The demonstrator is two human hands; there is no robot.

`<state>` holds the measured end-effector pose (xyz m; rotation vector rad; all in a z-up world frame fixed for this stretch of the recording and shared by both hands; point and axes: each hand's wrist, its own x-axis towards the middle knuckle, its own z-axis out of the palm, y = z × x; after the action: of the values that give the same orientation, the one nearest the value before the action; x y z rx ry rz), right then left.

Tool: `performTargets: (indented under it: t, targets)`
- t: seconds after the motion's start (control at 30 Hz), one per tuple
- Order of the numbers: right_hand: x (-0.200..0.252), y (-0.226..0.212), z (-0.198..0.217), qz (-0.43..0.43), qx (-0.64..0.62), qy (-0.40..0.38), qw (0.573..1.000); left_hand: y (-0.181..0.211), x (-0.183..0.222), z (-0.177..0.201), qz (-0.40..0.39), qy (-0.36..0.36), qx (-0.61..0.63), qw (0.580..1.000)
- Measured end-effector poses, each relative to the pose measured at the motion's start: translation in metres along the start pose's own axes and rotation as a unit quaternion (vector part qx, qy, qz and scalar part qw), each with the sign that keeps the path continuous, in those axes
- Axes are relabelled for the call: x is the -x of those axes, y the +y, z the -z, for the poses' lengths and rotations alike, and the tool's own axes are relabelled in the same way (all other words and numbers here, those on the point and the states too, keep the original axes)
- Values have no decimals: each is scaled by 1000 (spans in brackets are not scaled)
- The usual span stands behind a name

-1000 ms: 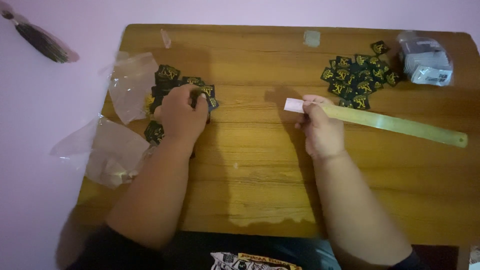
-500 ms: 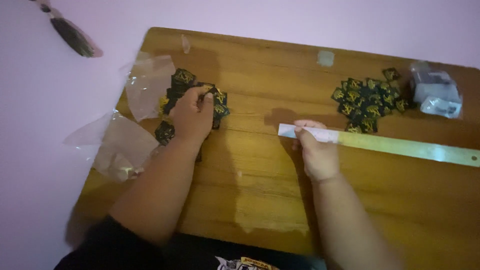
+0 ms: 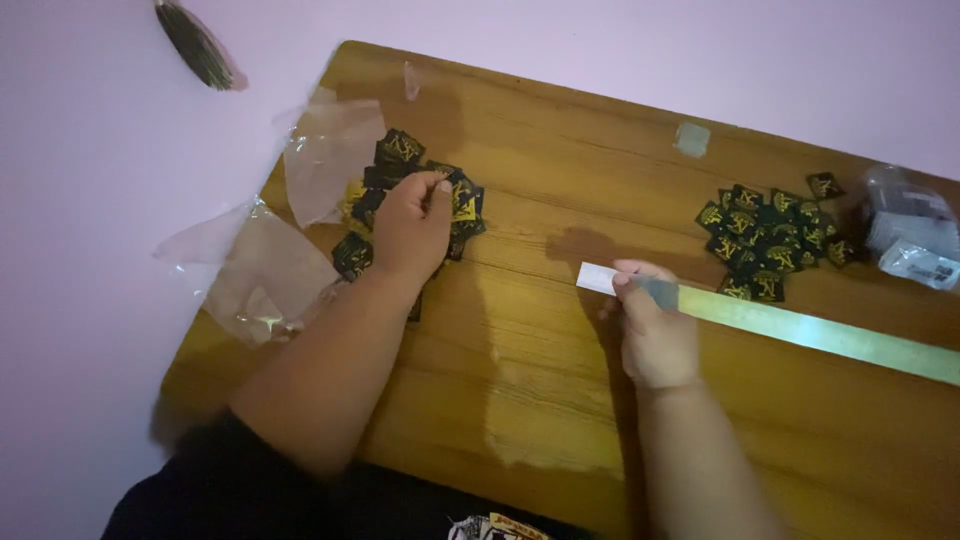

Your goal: Measuring individual clothing labels using a metal ruler for quality control purposes.

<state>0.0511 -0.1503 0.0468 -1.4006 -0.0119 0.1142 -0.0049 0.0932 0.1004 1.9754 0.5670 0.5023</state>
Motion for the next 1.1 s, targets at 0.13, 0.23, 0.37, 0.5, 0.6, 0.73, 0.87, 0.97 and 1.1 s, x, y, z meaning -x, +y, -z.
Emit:
performTargets:
  t: [0.13, 0.23, 0.37, 0.5, 0.6, 0.73, 0.87, 0.97, 1.1]
  targets:
    - [7, -3, -5, 3, -50, -42, 998, 1, 0, -3, -52, -9, 24, 998]
    - [12, 5, -4, 4, -86, -83, 993, 6, 3, -1, -7, -12, -28, 1000]
    - [12, 5, -6, 14, -67, -95, 993, -4, -3, -2, 50, -12, -6, 999]
    - [11, 6, -6, 30, -64, -95, 993, -12, -7, -5, 74, -5, 32, 997]
    - [10, 11, -3, 33, -52, -98, 993, -3, -3, 0, 67, -8, 56, 996]
    - [13, 4, -5, 38, -7, -101, 994, -4, -2, 0, 39, 31, 94, 994]
    - [13, 3, -5, 40, -58, -116, 991, 3, 6, -9, 34, 24, 140, 989]
    - [9, 14, -3, 40, -78, -117, 989, 8, 22, -28, 72, -18, 246, 966]
    - [16, 11, -9, 38, -59, -129, 989, 0, 46, -54, 155, -136, 370, 906]
